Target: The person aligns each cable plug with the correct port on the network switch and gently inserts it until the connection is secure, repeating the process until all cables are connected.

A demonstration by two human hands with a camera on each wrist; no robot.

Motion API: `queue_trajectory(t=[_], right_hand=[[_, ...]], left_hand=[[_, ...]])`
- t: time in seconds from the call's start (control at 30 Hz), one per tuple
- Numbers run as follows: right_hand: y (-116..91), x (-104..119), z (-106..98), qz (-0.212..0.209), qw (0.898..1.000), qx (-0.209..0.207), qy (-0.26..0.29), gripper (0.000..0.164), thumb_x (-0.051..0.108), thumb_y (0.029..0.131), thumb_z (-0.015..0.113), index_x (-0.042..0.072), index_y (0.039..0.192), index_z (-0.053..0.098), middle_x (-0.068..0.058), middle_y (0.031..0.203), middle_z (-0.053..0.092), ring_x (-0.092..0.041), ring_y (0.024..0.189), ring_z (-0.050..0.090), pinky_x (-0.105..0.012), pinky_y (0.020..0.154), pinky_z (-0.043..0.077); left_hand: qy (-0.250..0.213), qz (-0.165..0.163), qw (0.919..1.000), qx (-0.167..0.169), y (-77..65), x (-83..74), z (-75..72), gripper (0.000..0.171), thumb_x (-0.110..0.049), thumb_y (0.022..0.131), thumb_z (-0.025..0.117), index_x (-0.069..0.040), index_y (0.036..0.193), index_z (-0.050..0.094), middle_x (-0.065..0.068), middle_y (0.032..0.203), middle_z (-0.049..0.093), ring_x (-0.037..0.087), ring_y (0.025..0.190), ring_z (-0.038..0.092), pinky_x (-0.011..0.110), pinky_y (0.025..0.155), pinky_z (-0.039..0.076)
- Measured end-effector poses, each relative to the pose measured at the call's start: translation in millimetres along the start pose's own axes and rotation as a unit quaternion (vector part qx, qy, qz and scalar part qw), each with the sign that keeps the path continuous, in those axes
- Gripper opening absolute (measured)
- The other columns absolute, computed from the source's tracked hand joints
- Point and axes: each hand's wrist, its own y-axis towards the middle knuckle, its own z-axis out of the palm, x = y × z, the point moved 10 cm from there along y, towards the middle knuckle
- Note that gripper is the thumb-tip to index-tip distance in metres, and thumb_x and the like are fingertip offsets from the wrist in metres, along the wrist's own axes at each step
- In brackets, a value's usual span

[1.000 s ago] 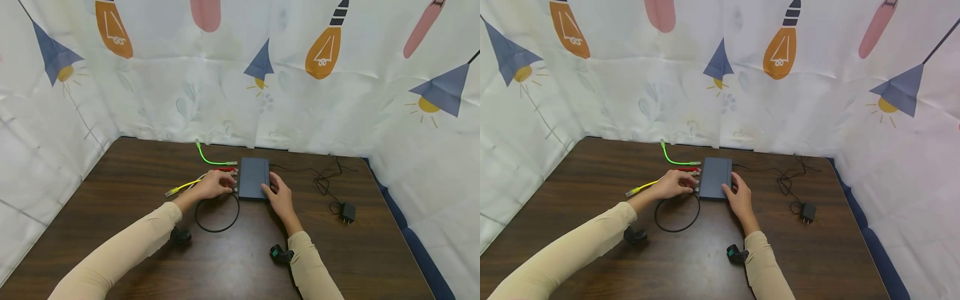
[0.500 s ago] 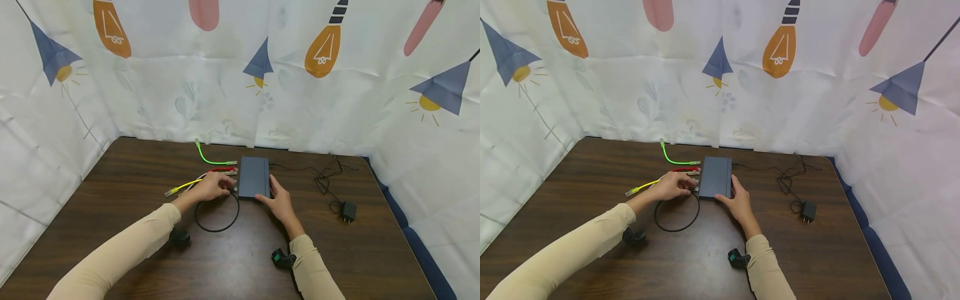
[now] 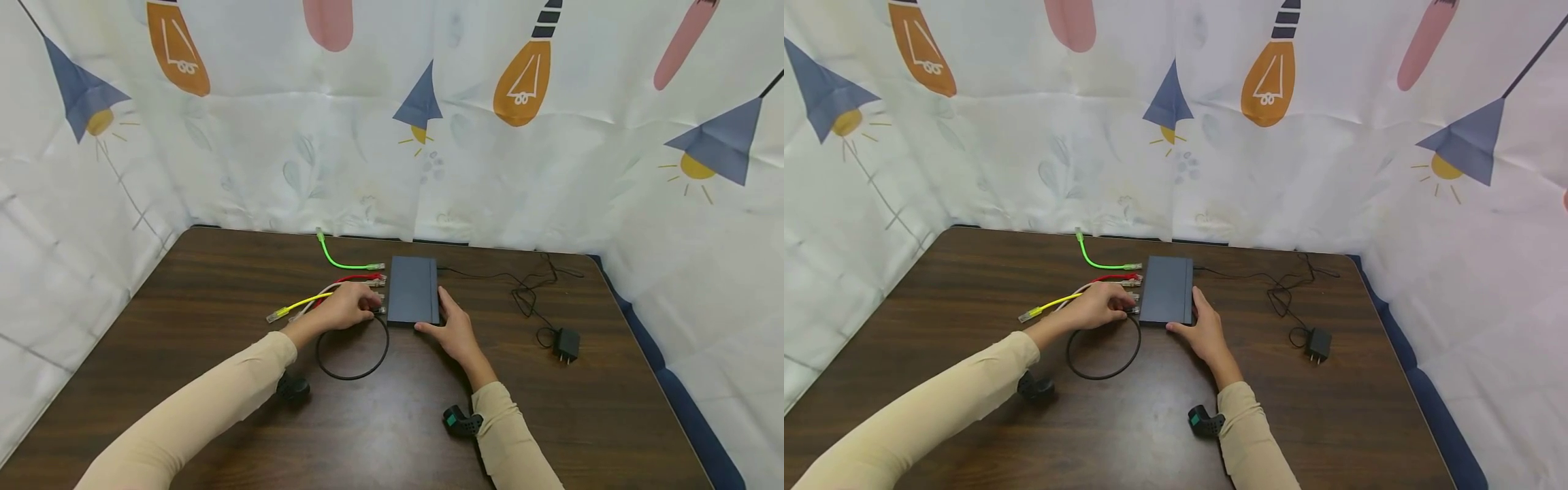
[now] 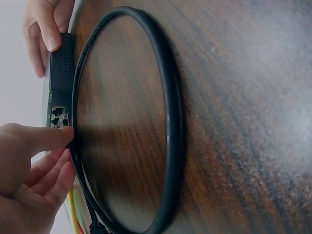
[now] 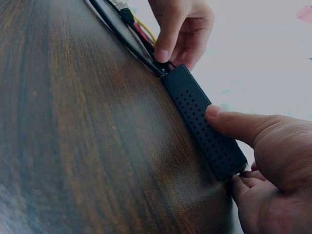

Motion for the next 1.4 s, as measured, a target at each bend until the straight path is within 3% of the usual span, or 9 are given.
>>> queue_trajectory(t=[0.6, 1.4], right_hand=[[0.5, 1.2, -1.5, 0.000, 1.000, -0.005, -0.017, 0.096, 0.019, 0.079, 0.080, 0.002, 0.153, 0.022, -0.018, 0.160, 0.020, -0.030, 0.145, 0.029, -0.040, 0.112, 0.034], [0.1, 3.3, 0.0, -0.008, 1.000, -0.007, -0.006, 0.096, 0.020, 0.079, 0.080, 0.000, 0.153, 0.021, -0.019, 0.160, 0.021, -0.030, 0.146, 0.027, -0.040, 0.113, 0.033]], left_hand=[[0.036, 0.014, 0.9993, 0.003, 4.1, -2.5, 4.1, 0.020, -0.008, 0.082, 0.075, -0.006, 0.102, 0.074, 0.007, 0.096, 0.071, 0.017, 0.082, 0.065, 0.030, 0.074, 0.054], [0.017, 0.031, 0.9993, 0.009, 5.4, -2.6, 5.7, 0.018, -0.008, 0.084, 0.073, -0.010, 0.102, 0.074, 0.004, 0.101, 0.070, 0.015, 0.085, 0.062, 0.028, 0.073, 0.052]])
